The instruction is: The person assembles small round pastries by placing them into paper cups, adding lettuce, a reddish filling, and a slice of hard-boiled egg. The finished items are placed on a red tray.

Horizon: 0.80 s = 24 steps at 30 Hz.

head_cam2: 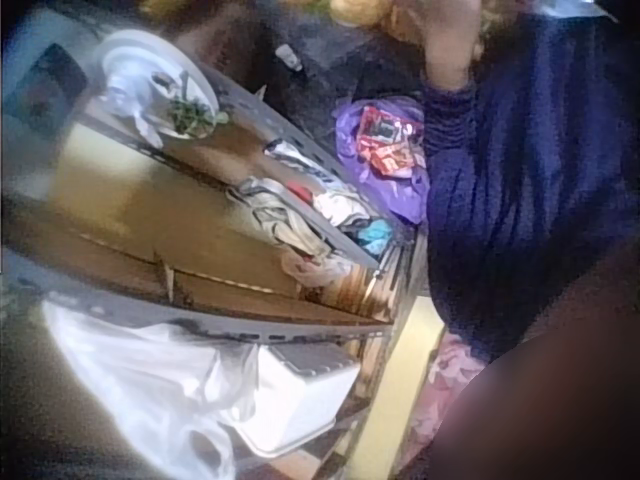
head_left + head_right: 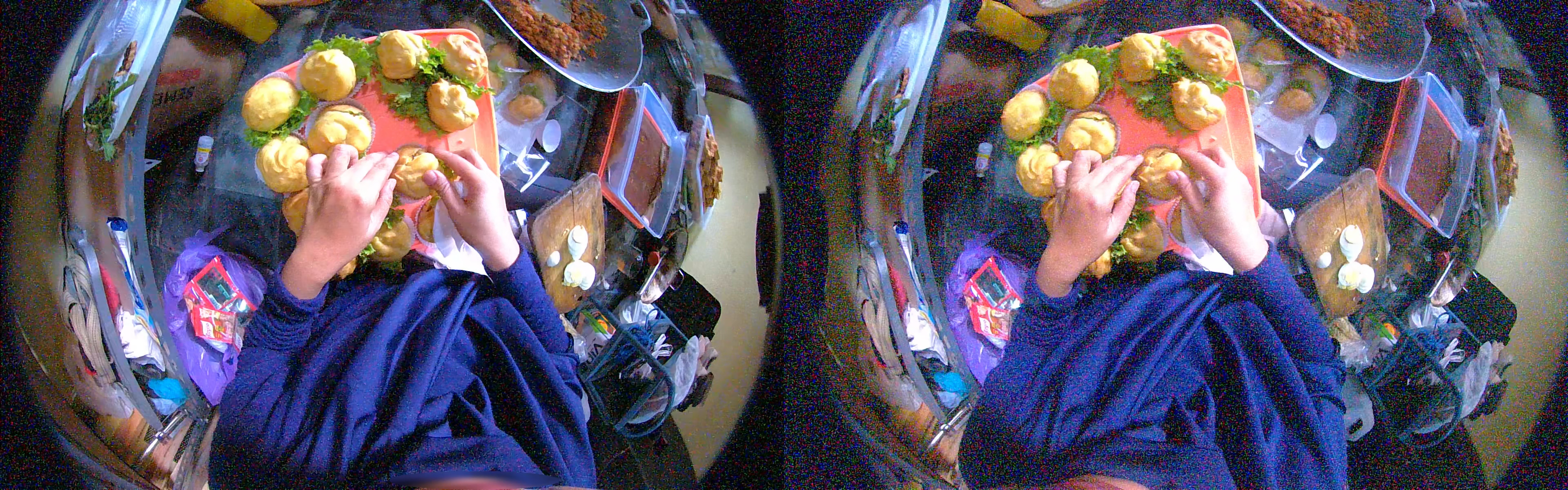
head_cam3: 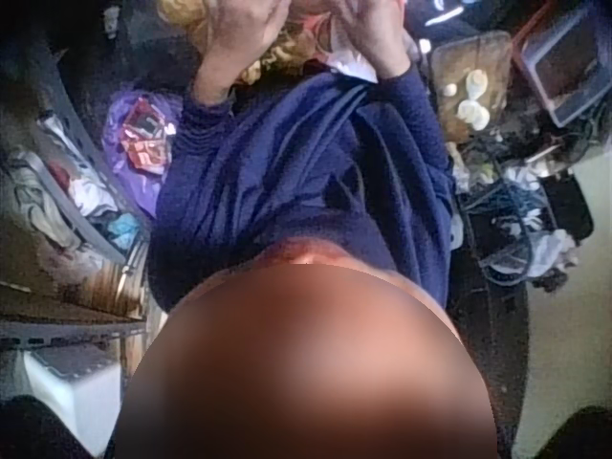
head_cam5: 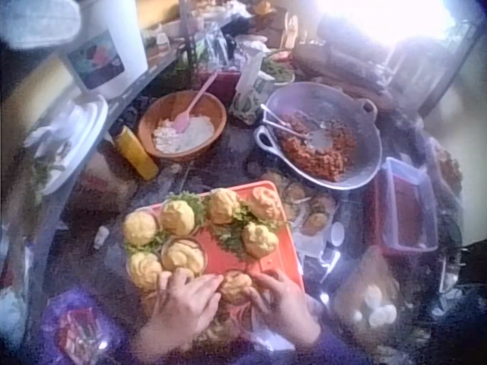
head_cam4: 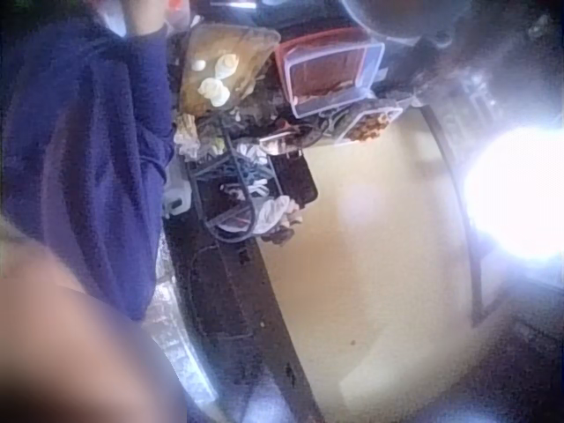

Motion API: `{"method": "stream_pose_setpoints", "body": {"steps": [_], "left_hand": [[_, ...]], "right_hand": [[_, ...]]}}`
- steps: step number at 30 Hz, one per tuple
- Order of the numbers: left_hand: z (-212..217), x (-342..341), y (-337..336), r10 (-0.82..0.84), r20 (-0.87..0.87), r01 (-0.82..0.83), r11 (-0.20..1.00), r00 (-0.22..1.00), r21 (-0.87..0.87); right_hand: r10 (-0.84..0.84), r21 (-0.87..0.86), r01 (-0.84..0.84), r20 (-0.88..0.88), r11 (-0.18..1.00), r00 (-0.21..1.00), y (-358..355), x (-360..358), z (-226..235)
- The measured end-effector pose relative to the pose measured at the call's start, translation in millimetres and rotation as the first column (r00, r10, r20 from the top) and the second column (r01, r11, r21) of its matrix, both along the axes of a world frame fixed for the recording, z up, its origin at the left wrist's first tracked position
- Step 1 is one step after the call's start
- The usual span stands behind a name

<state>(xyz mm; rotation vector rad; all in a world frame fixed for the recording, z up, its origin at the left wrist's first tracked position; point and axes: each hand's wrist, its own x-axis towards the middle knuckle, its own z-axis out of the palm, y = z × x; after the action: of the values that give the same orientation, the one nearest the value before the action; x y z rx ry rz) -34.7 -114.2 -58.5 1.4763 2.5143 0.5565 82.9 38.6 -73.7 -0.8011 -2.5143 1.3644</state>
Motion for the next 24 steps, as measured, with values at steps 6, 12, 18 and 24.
{"method": "stream_pose_setpoints", "body": {"steps": [6, 12, 18, 24], "left_hand": [[-0.1, 0.7, 1.7, 0.004, -0.016, -0.004, 1.0, 1.0, -0.016], [-1.1, 0.6, 1.8, -0.006, -0.036, 0.005, 1.0, 0.999, -0.017], [-3.2, 1.4, 2.8, 0.001, -0.045, -0.001, 1.0, 0.999, -0.002], [-4.2, 1.6, 2.4, 0.02, -0.064, -0.019, 1.0, 0.998, 0.016]], "right_hand": [[0.01, 0.032, -0.009, -0.034, 0.999, 0.999, 1.8, -1.7, 2.4], [-0.012, 0.131, 0.021, -0.07, 0.991, 0.997, -2.1, -6.2, -1.8], [-0.048, 0.106, 0.058, -0.087, 0.993, 0.995, -2.3, -7.7, -6.1], [-0.066, 0.071, 0.07, -0.063, 0.995, 0.996, 1.4, -2.4, -1.6]]}}
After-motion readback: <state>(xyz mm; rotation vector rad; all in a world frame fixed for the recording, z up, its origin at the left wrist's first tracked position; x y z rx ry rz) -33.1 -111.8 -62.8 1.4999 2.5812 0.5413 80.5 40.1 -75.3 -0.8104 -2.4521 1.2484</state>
